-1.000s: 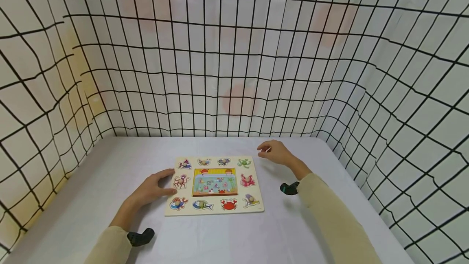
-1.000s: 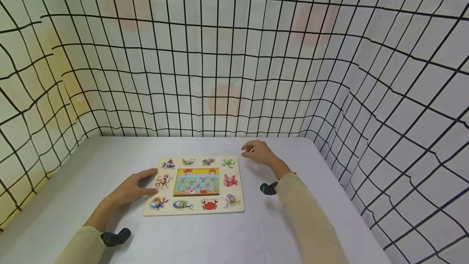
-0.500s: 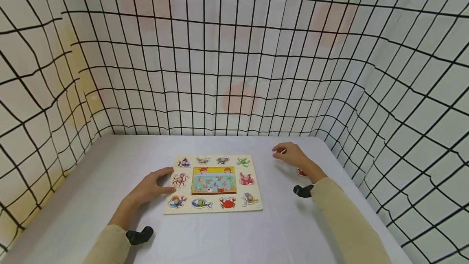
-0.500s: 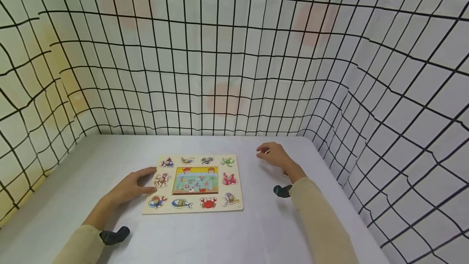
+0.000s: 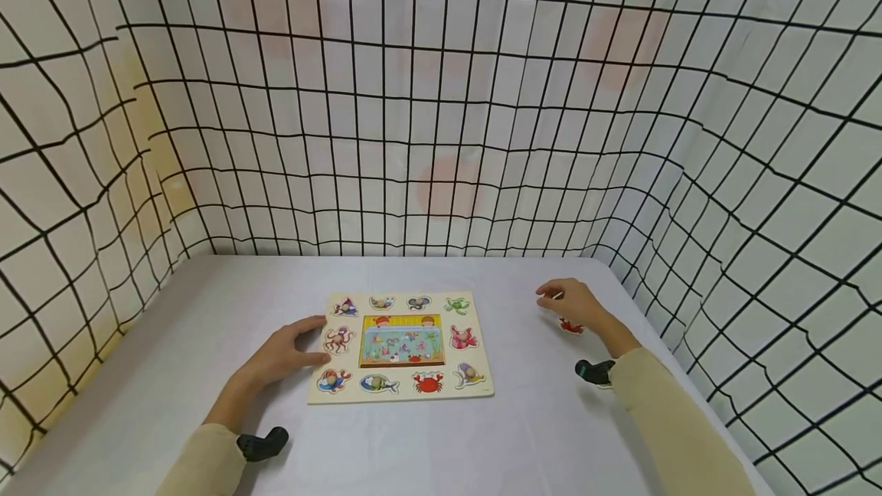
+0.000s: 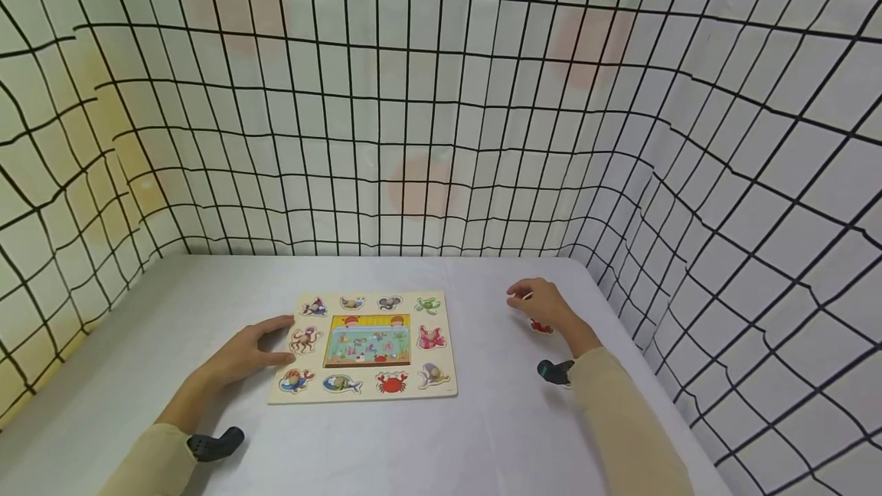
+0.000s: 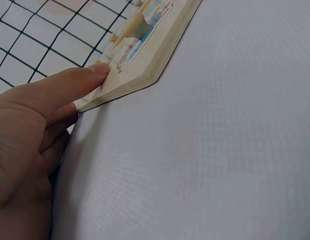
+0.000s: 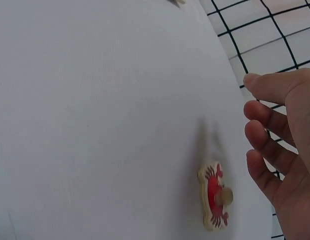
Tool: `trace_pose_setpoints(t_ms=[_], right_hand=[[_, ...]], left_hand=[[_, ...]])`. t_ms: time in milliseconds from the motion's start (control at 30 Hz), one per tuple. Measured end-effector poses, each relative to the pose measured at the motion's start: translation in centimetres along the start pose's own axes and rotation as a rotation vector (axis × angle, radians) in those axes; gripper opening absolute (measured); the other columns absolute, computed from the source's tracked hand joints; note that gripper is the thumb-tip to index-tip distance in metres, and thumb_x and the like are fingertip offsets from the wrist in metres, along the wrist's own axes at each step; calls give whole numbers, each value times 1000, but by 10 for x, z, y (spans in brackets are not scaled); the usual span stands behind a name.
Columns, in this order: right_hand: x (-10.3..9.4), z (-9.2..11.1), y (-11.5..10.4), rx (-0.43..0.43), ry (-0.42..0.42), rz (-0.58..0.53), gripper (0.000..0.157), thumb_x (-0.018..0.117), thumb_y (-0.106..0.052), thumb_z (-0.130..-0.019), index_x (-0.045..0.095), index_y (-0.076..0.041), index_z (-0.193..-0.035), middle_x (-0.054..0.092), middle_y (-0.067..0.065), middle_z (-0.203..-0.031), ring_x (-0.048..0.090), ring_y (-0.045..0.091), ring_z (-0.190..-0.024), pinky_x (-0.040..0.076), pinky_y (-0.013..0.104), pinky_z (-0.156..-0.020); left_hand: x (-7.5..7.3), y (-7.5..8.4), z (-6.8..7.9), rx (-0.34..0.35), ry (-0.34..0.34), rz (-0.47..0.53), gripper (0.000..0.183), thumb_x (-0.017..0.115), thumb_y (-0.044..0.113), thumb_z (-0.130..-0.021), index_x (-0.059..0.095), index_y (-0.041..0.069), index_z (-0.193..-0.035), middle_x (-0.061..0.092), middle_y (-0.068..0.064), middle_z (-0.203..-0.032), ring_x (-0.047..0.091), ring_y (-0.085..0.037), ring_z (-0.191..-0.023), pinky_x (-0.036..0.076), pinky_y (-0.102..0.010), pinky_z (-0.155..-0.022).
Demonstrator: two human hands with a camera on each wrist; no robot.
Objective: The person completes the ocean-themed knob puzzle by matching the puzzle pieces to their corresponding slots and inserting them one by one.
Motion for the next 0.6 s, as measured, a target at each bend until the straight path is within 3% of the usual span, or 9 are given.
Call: trace_pose_setpoints(t_ms=[267, 600], right_hand=[[-5, 16, 23, 40, 10, -25, 31, 71, -25, -100, 72, -5, -123, 68, 10, -112, 63, 29, -101, 58, 32, -64], [-8, 30, 45, 34, 50, -10, 27, 73, -23, -98, 74, -4, -117, 71, 8, -106, 66, 28, -97, 56, 32, -70]], left_hand=[[1, 0, 1, -9, -6, -3, 84, 87, 37, -84, 50, 1, -151, 39, -24, -159, 24, -49, -150, 19, -66, -119], [1, 1, 0, -30, -6, -10, 85, 87, 36, -83, 50, 2, -151, 38, -24, -160, 24, -49, -150, 19, -66, -119]])
Point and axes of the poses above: each hand's wrist, its own z-axis away from the middle knuckle, its own x-axis out of the palm, y = z × x, the point moved 7 cm from there along -z, towards the middle knuckle
